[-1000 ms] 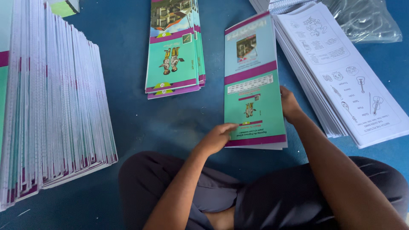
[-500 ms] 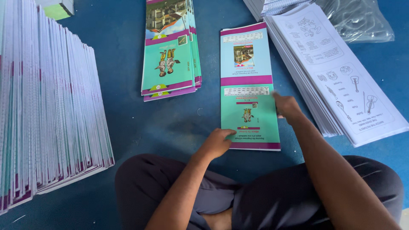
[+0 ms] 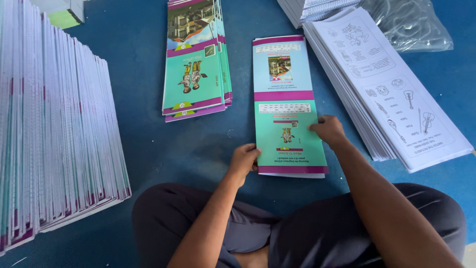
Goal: The person sits on the floor and assembles notebooks by inserting printed pages into covers. They open each cover, place a page inside, close it, and stack the finished notebook on a pile.
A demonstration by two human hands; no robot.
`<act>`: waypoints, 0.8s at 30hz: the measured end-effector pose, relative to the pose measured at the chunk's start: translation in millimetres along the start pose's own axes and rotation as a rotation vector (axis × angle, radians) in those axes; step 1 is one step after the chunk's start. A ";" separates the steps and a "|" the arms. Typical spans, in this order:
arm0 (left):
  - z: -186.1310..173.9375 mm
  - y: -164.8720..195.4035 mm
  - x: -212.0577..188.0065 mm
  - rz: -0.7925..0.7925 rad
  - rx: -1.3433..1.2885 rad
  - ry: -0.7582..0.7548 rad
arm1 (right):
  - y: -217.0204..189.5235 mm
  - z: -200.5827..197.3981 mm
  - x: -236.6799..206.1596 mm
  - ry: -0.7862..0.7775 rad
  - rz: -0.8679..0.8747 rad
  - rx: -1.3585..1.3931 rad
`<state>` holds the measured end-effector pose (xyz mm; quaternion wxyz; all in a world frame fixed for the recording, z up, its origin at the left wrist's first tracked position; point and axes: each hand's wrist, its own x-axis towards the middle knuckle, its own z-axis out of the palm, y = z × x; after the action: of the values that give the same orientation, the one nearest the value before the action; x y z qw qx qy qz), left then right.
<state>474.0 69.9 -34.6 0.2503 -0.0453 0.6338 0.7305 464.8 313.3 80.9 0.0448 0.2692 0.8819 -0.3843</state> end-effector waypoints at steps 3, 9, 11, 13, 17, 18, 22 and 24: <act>3.9 2.1 -0.4 -0.037 -0.011 -0.025 | -3.0 -0.8 -0.5 -0.035 0.018 0.064; 1.0 5.9 4.4 -0.117 -0.263 -0.079 | -16.6 -8.9 -8.9 -0.037 0.122 0.224; -2.2 5.8 5.3 -0.140 -0.371 -0.103 | -21.7 -9.7 -11.9 -0.044 0.185 0.294; -5.9 5.5 5.6 -0.146 -0.448 -0.117 | -25.6 -9.3 -10.9 -0.117 0.226 0.444; -10.8 4.9 2.1 -0.112 -0.556 -0.160 | -26.7 -10.4 0.1 -0.352 0.216 0.732; -11.0 4.8 1.2 -0.124 -0.563 -0.173 | -27.9 -10.3 3.7 -0.399 0.199 0.761; -11.9 9.7 -3.7 -0.209 -0.486 -0.181 | -43.6 -9.4 11.9 -0.407 0.202 0.664; -11.1 12.0 -6.7 -0.218 -0.386 -0.168 | -50.5 -13.6 14.4 -0.388 0.181 0.565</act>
<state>472.0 56.4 -23.4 0.3662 -0.0993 0.4507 0.8080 428.6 300.9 119.4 0.1693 0.2701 0.6885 -0.6515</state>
